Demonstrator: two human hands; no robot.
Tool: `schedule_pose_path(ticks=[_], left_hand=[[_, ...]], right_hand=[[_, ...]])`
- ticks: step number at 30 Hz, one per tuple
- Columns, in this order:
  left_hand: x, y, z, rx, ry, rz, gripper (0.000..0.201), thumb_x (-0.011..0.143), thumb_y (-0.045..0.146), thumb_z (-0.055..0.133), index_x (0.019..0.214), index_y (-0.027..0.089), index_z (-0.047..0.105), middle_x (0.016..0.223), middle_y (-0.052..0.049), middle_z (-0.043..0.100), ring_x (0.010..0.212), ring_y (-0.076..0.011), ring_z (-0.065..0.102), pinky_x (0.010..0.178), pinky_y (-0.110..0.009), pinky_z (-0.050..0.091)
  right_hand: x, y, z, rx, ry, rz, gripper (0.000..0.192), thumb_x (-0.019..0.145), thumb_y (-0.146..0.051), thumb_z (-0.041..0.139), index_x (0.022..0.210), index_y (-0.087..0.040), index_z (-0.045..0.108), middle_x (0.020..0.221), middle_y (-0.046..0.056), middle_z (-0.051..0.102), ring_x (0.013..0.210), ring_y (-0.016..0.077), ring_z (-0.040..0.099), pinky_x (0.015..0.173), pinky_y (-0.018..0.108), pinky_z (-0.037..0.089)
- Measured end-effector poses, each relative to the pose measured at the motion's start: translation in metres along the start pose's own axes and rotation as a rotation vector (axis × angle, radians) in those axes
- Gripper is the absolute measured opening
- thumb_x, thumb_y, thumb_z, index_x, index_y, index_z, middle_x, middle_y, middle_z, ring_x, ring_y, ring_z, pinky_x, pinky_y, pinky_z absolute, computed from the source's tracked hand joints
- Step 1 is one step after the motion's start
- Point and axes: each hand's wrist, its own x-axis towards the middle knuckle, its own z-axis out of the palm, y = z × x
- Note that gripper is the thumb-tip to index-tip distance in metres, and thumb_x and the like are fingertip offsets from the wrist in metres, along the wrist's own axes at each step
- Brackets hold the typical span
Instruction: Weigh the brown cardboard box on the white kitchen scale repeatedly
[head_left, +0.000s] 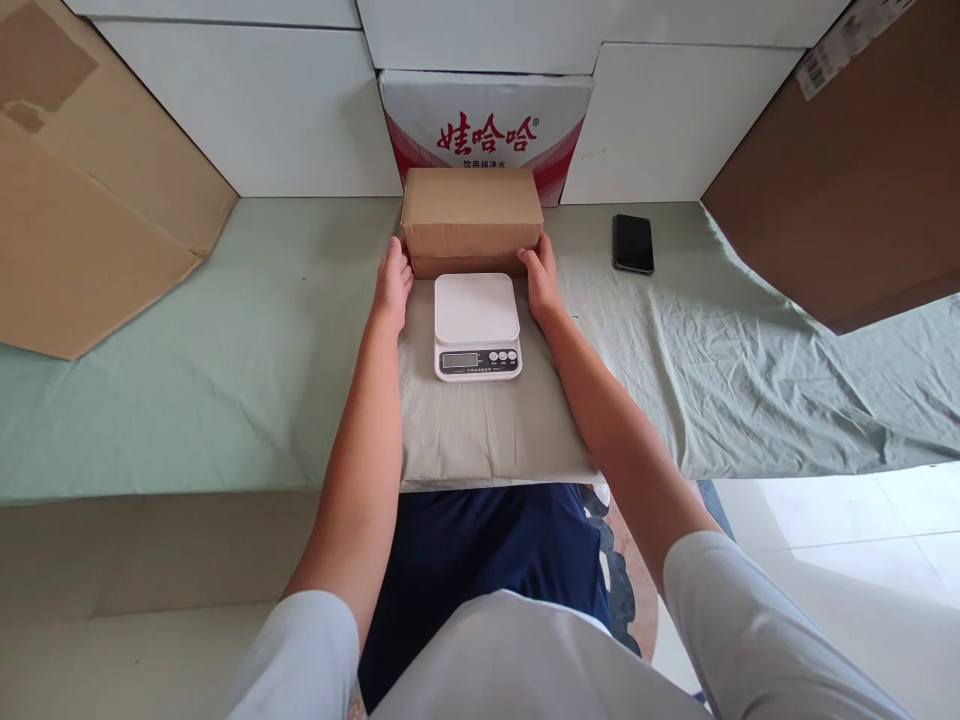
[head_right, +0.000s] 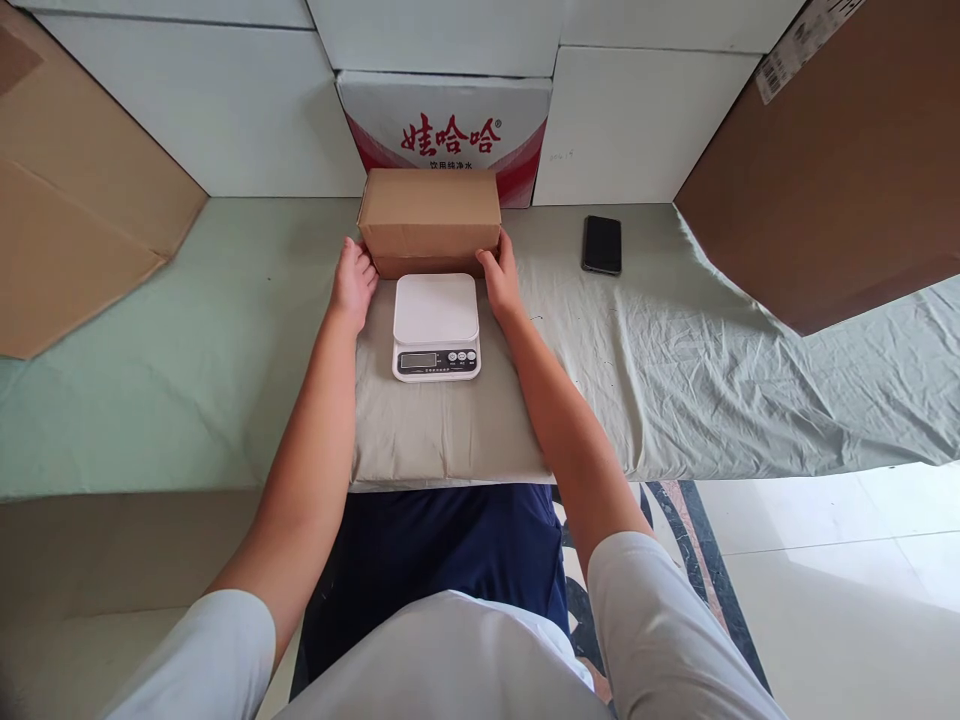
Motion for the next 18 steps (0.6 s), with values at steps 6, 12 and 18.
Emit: schedule_pose_path(ticks=[6, 12, 18], left_hand=[[-0.006, 0.007, 0.011, 0.008, 0.047, 0.076, 0.079, 0.077, 0.087, 0.061, 0.131, 0.030, 0.065, 0.165, -0.009, 0.050, 0.163, -0.0309, 0.033, 0.135, -0.053, 0.019], [-0.063, 0.058, 0.020, 0.109, -0.020, 0.321, 0.070, 0.083, 0.080, 0.062, 0.132, 0.030, 0.065, 0.156, -0.007, 0.059, 0.159, -0.0334, 0.040, 0.133, -0.051, 0.028], [-0.154, 0.062, 0.008, 0.160, -0.111, 0.281, 0.063, 0.085, 0.075, 0.064, 0.133, 0.034, 0.066, 0.149, -0.010, 0.065, 0.154, -0.0365, 0.047, 0.130, -0.058, 0.033]], right_hand=[[0.001, -0.012, 0.006, -0.019, -0.044, -0.060, 0.074, 0.082, -0.069, 0.060, 0.143, -0.029, 0.046, 0.156, 0.005, 0.053, 0.155, 0.0299, 0.039, 0.136, 0.055, 0.027], [-0.027, -0.074, -0.007, -0.029, -0.051, -0.185, 0.067, 0.088, -0.067, 0.058, 0.146, -0.037, 0.045, 0.156, 0.001, 0.051, 0.159, 0.0327, 0.033, 0.134, 0.059, 0.028], [-0.115, -0.089, -0.031, -0.008, -0.120, -0.178, 0.068, 0.084, -0.067, 0.067, 0.141, -0.039, 0.046, 0.144, 0.004, 0.056, 0.141, 0.0318, 0.052, 0.128, 0.056, 0.042]])
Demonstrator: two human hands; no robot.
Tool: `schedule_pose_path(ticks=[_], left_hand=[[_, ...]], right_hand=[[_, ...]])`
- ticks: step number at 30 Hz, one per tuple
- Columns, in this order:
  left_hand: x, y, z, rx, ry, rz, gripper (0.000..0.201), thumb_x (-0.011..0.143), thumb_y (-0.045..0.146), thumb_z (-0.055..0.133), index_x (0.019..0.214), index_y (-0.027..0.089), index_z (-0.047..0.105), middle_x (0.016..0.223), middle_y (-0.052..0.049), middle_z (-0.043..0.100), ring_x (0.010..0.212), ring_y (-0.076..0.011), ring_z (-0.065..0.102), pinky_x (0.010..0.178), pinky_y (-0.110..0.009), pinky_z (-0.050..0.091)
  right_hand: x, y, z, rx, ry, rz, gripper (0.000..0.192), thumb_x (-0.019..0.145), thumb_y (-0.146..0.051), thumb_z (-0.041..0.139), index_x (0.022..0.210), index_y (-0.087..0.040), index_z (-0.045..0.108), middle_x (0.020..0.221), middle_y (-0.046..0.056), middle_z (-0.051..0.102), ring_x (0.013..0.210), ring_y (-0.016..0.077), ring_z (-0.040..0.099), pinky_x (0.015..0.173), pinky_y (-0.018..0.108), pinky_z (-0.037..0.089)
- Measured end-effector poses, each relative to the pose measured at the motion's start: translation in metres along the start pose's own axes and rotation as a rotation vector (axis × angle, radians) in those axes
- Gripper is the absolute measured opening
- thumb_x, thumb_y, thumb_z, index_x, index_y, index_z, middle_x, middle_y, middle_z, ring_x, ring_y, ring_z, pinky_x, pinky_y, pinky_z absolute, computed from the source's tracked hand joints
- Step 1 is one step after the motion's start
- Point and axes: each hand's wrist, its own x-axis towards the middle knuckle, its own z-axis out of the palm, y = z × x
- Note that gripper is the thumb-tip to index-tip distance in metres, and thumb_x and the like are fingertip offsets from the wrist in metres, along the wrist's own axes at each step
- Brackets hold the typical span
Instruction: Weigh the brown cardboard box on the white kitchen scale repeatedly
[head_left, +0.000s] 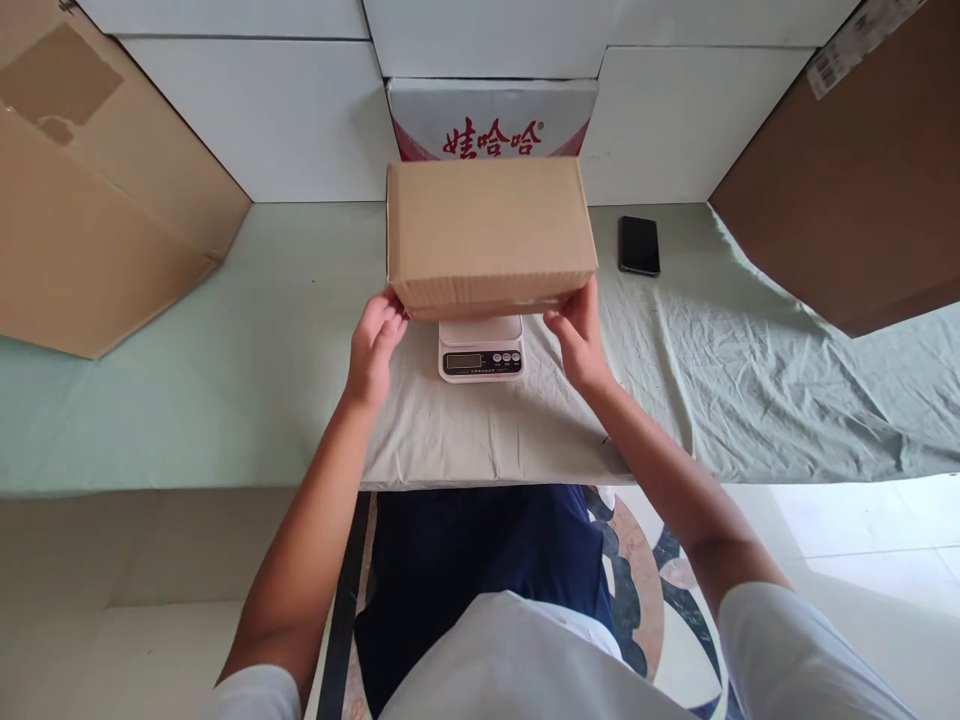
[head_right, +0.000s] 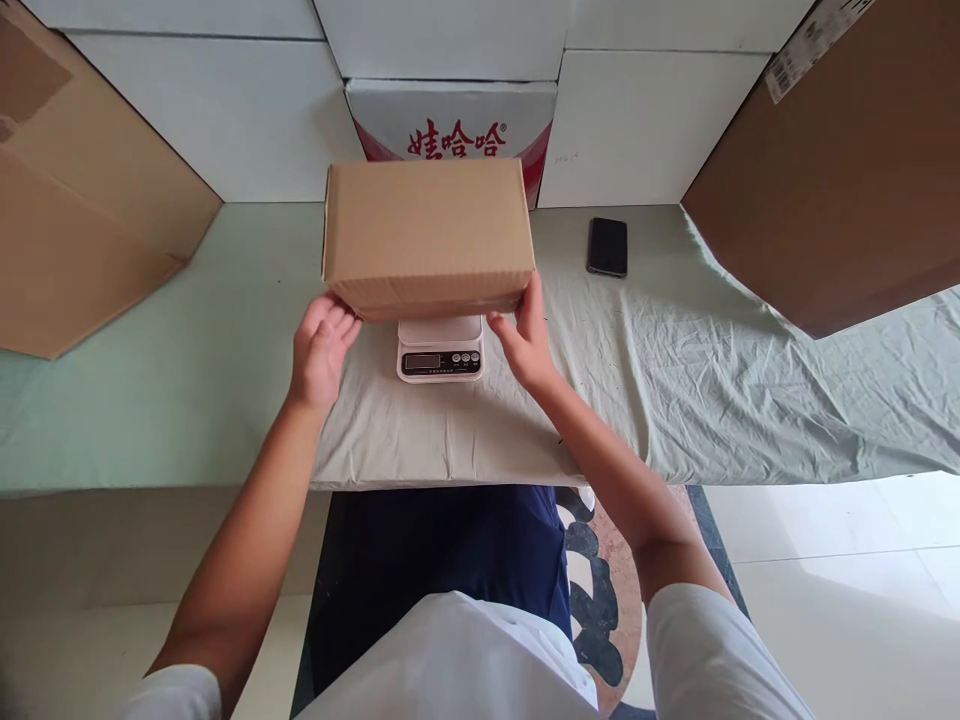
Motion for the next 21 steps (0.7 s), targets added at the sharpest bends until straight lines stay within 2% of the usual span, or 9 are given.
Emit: schedule_pose_path(ticks=[4, 14, 21], left_hand=[[-0.025, -0.009, 0.001, 0.004, 0.025, -0.040, 0.064, 0.087, 0.073, 0.062, 0.137, 0.032, 0.065, 0.152, -0.012, 0.063, 0.156, -0.0357, 0.045, 0.132, -0.057, 0.028], [-0.023, -0.020, 0.002, -0.005, 0.036, -0.073, 0.064, 0.090, 0.072, 0.059, 0.142, 0.033, 0.062, 0.154, -0.013, 0.062, 0.154, -0.0351, 0.047, 0.131, -0.058, 0.029], [-0.020, -0.020, 0.003, -0.004, 0.027, -0.080, 0.065, 0.091, 0.072, 0.057, 0.143, 0.034, 0.061, 0.158, -0.011, 0.059, 0.157, -0.0342, 0.043, 0.131, -0.056, 0.030]], right_hand=[[-0.030, 0.013, 0.001, 0.012, 0.013, 0.053, 0.063, 0.084, -0.064, 0.068, 0.137, -0.039, 0.046, 0.136, 0.005, 0.057, 0.127, 0.0297, 0.057, 0.120, 0.054, 0.048], [-0.025, 0.013, 0.003, 0.008, -0.007, 0.091, 0.066, 0.084, -0.064, 0.066, 0.141, -0.040, 0.046, 0.150, 0.003, 0.052, 0.138, 0.0314, 0.052, 0.123, 0.056, 0.044], [-0.025, 0.016, 0.002, 0.013, 0.004, 0.099, 0.068, 0.083, -0.065, 0.066, 0.143, -0.042, 0.044, 0.147, 0.003, 0.053, 0.136, 0.0305, 0.053, 0.122, 0.056, 0.046]])
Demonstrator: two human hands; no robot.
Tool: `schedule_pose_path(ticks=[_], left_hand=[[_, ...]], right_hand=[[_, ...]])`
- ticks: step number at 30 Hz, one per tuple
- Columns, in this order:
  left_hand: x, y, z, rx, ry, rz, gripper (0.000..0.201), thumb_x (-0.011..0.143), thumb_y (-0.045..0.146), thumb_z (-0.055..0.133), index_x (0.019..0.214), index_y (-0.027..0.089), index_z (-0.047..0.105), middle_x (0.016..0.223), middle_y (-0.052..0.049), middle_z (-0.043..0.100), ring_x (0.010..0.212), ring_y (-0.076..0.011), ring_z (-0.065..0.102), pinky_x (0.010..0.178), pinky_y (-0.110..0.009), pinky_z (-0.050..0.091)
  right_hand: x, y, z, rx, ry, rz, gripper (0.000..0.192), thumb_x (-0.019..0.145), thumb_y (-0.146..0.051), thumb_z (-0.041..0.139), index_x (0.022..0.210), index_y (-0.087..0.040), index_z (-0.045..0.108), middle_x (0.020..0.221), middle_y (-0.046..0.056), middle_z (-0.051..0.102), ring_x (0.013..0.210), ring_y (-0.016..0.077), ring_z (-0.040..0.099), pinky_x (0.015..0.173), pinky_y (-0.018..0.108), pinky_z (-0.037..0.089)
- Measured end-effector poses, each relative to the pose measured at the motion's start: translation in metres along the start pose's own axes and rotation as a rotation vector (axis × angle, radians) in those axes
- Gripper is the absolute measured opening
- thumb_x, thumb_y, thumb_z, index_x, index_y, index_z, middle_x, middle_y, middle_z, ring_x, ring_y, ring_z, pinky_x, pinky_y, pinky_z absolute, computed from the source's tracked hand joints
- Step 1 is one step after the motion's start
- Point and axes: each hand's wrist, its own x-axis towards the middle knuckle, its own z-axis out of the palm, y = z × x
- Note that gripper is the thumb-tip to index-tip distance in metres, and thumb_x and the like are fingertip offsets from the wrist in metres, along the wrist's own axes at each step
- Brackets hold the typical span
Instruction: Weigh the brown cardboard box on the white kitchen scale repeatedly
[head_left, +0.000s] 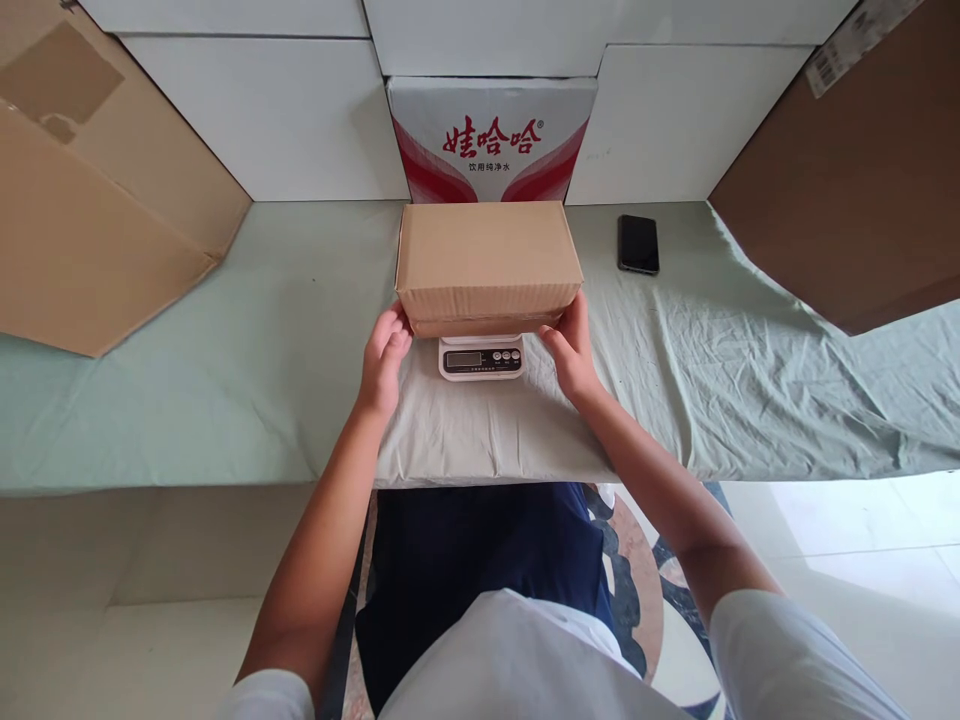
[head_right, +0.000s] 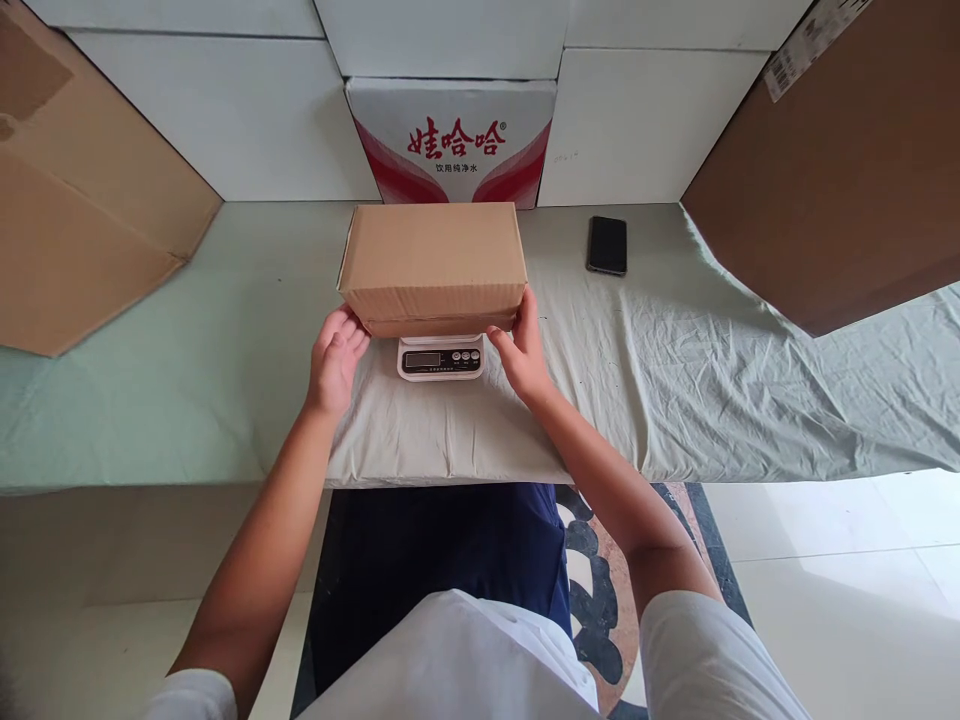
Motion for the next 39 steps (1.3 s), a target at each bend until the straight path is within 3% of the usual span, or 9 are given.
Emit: schedule_pose_path(ticks=[7, 17, 24, 39], left_hand=[[-0.003, -0.004, -0.005, -0.005, 0.117, 0.035, 0.074, 0.088, 0.066, 0.065, 0.155, 0.039, 0.047, 0.173, -0.005, 0.040, 0.165, -0.0285, 0.028, 0.135, -0.049, 0.025], [-0.010, -0.004, -0.009, -0.024, 0.153, -0.011, 0.069, 0.086, 0.068, 0.066, 0.149, 0.044, 0.053, 0.172, 0.000, 0.042, 0.163, -0.0263, 0.031, 0.135, -0.048, 0.025], [-0.010, -0.004, -0.011, -0.046, 0.151, -0.009, 0.070, 0.087, 0.066, 0.068, 0.150, 0.039, 0.054, 0.172, -0.005, 0.040, 0.164, -0.0278, 0.030, 0.135, -0.049, 0.024], [-0.010, -0.006, -0.014, -0.005, 0.116, 0.010, 0.076, 0.089, 0.070, 0.064, 0.156, 0.038, 0.047, 0.175, -0.004, 0.035, 0.166, -0.0302, 0.023, 0.136, -0.050, 0.022]], right_hand=[[0.002, 0.000, -0.006, 0.058, 0.073, -0.046, 0.069, 0.086, -0.065, 0.061, 0.148, -0.045, 0.038, 0.161, 0.001, 0.045, 0.155, 0.0298, 0.041, 0.130, 0.061, 0.036], [0.005, 0.013, -0.019, 0.105, 0.141, 0.019, 0.067, 0.084, -0.066, 0.063, 0.144, -0.046, 0.042, 0.162, 0.000, 0.047, 0.159, 0.0329, 0.039, 0.131, 0.072, 0.028], [0.005, 0.009, -0.016, 0.164, 0.138, 0.038, 0.067, 0.081, -0.067, 0.069, 0.141, -0.044, 0.048, 0.160, -0.001, 0.050, 0.158, 0.0322, 0.039, 0.133, 0.068, 0.029], [0.005, 0.006, -0.013, 0.163, 0.094, -0.018, 0.059, 0.085, -0.064, 0.066, 0.138, -0.043, 0.052, 0.153, -0.001, 0.056, 0.149, 0.0311, 0.050, 0.126, 0.061, 0.043]])
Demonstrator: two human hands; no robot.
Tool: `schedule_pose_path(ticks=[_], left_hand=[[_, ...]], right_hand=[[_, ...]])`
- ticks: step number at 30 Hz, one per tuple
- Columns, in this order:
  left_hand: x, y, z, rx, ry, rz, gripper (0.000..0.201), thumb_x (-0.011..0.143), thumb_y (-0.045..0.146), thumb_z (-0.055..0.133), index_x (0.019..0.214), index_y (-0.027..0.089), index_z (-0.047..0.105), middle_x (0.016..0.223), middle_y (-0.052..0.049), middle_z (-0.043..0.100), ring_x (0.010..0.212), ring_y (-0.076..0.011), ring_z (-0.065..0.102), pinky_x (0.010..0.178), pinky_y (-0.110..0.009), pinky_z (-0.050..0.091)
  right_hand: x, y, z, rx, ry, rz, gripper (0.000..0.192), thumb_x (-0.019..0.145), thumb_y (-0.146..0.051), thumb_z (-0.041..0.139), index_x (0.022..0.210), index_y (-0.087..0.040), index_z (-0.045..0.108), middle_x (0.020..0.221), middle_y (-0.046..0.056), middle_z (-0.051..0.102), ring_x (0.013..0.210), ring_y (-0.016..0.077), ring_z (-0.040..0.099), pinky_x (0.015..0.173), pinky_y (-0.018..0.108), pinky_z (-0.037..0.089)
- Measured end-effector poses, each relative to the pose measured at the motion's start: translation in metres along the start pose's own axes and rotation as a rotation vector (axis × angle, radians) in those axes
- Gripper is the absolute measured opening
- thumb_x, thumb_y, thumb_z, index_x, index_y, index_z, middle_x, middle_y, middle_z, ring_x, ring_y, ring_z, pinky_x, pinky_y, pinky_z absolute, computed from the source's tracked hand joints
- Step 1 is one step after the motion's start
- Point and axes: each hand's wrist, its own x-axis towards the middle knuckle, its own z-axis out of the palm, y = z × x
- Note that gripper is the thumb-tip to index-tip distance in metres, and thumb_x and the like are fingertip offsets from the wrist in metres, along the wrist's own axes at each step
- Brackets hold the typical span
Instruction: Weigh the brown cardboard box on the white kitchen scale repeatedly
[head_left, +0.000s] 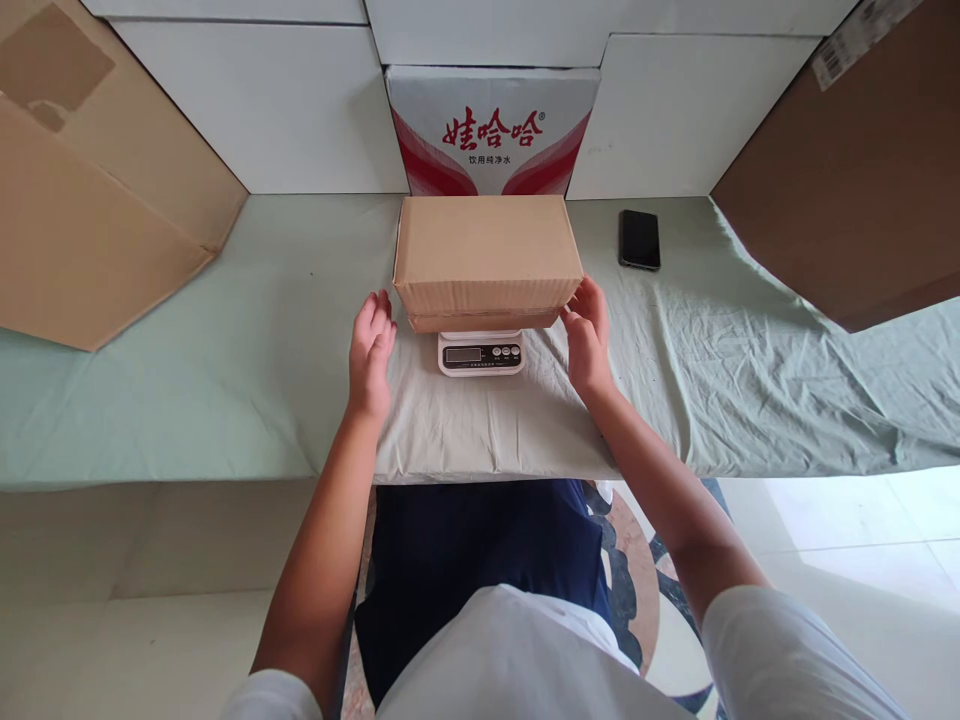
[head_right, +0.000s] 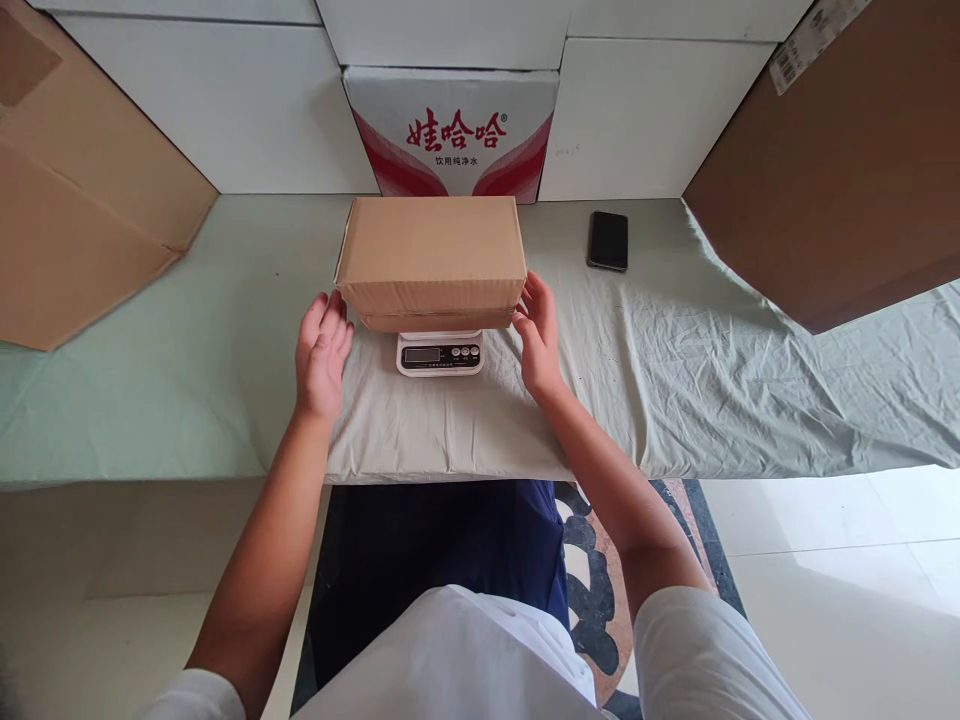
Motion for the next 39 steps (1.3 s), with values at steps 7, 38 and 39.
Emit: schedule_pose_path(ticks=[7, 38, 39], left_hand=[[0.000, 0.000, -0.001, 0.010, -0.008, -0.001, 0.077, 0.089, 0.070, 0.064, 0.156, 0.037, 0.046, 0.175, -0.006, 0.035, 0.166, -0.0305, 0.023, 0.136, -0.052, 0.021], [-0.001, 0.004, 0.002, 0.041, -0.023, -0.025, 0.074, 0.091, 0.065, 0.065, 0.156, 0.035, 0.047, 0.175, -0.007, 0.035, 0.165, -0.0296, 0.026, 0.136, -0.051, 0.024], [-0.001, 0.004, 0.002, 0.042, -0.024, -0.023, 0.074, 0.091, 0.065, 0.065, 0.156, 0.035, 0.047, 0.175, -0.008, 0.034, 0.165, -0.0299, 0.026, 0.135, -0.051, 0.024]], right_hand=[[0.000, 0.003, -0.002, 0.007, 0.003, -0.008, 0.058, 0.084, -0.063, 0.067, 0.138, -0.043, 0.054, 0.151, -0.001, 0.058, 0.148, 0.0297, 0.051, 0.124, 0.058, 0.045], [-0.003, -0.012, 0.005, -0.022, -0.007, 0.022, 0.048, 0.088, -0.057, 0.063, 0.132, -0.039, 0.058, 0.145, 0.001, 0.063, 0.139, 0.0284, 0.056, 0.118, 0.054, 0.049], [-0.003, -0.012, 0.005, -0.035, -0.008, 0.023, 0.049, 0.088, -0.059, 0.062, 0.132, -0.039, 0.057, 0.145, 0.001, 0.063, 0.140, 0.0283, 0.056, 0.118, 0.054, 0.049]])
